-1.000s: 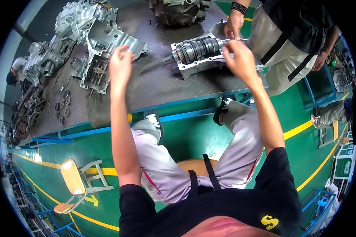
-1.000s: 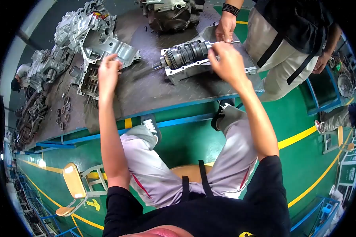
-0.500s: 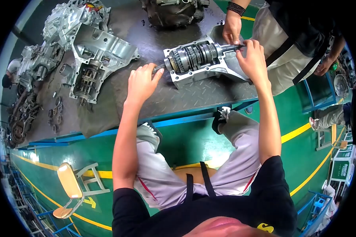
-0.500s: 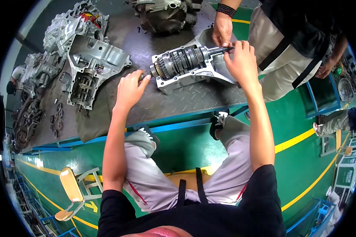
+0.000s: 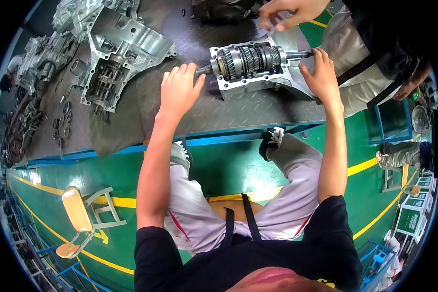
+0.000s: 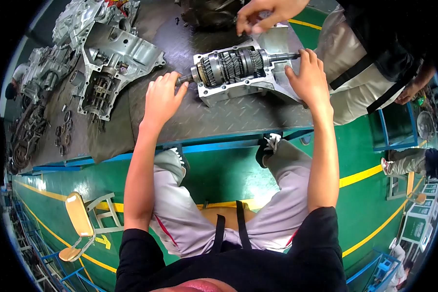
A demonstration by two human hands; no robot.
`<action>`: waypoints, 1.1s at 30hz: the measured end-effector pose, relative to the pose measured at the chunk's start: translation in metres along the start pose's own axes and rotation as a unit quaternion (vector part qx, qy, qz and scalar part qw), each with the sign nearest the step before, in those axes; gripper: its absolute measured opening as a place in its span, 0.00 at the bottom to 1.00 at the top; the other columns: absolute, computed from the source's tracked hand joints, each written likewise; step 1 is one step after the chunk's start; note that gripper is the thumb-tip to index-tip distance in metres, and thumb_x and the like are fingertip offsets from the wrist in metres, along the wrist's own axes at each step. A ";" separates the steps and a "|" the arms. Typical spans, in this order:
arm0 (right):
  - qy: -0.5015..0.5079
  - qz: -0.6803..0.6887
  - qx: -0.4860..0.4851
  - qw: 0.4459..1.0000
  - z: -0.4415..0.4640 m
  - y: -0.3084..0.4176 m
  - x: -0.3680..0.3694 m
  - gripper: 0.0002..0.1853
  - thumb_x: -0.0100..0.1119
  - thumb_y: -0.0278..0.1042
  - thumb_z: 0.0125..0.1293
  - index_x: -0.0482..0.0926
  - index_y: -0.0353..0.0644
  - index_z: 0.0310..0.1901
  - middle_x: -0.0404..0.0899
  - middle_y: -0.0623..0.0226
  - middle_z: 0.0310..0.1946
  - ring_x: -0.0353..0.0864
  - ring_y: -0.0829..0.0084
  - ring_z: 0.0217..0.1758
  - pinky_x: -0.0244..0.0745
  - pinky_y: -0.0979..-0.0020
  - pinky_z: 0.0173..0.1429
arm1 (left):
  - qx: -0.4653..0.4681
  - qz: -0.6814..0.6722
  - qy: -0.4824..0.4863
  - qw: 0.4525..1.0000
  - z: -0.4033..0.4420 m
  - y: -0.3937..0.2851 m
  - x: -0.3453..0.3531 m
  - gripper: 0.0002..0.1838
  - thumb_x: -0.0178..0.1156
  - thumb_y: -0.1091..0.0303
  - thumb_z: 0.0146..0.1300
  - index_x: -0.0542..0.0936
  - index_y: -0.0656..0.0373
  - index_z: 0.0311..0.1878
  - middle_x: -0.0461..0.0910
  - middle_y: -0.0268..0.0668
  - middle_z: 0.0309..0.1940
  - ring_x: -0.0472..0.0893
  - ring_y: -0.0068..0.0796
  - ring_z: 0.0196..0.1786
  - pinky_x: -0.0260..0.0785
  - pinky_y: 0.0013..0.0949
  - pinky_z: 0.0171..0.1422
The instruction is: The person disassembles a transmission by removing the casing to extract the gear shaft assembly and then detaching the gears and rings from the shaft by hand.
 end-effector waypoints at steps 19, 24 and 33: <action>0.000 -0.008 -0.032 0.999 0.000 0.002 0.000 0.31 0.63 0.43 0.68 0.70 0.36 0.67 0.68 0.51 0.69 0.69 0.49 0.70 0.65 0.58 0.73 | -0.108 -0.020 0.087 0.990 0.000 0.021 -0.009 0.15 0.67 0.62 0.61 0.79 0.66 0.40 0.85 0.52 0.37 0.84 0.56 0.43 0.77 0.53 0.46; 0.002 -0.014 -0.031 0.999 0.001 0.000 0.003 0.32 0.62 0.44 0.67 0.69 0.36 0.68 0.68 0.52 0.69 0.69 0.48 0.69 0.65 0.57 0.73 | -0.124 -0.013 0.098 0.987 0.003 0.018 -0.012 0.15 0.68 0.61 0.60 0.80 0.65 0.40 0.85 0.51 0.36 0.85 0.55 0.43 0.78 0.52 0.45; 0.001 -0.073 -0.075 0.995 0.016 0.009 -0.005 0.27 0.63 0.45 0.66 0.73 0.37 0.61 0.72 0.52 0.64 0.72 0.48 0.66 0.68 0.52 0.68 | -0.164 0.027 0.106 0.980 0.007 0.016 -0.007 0.16 0.70 0.56 0.57 0.84 0.59 0.38 0.85 0.50 0.32 0.85 0.55 0.40 0.77 0.53 0.44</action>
Point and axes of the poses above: each hand's wrist, its own z-axis towards the middle knuckle, its own x-axis out of the palm, y = z × x, the point moved 2 cm from there along z, towards the middle knuckle
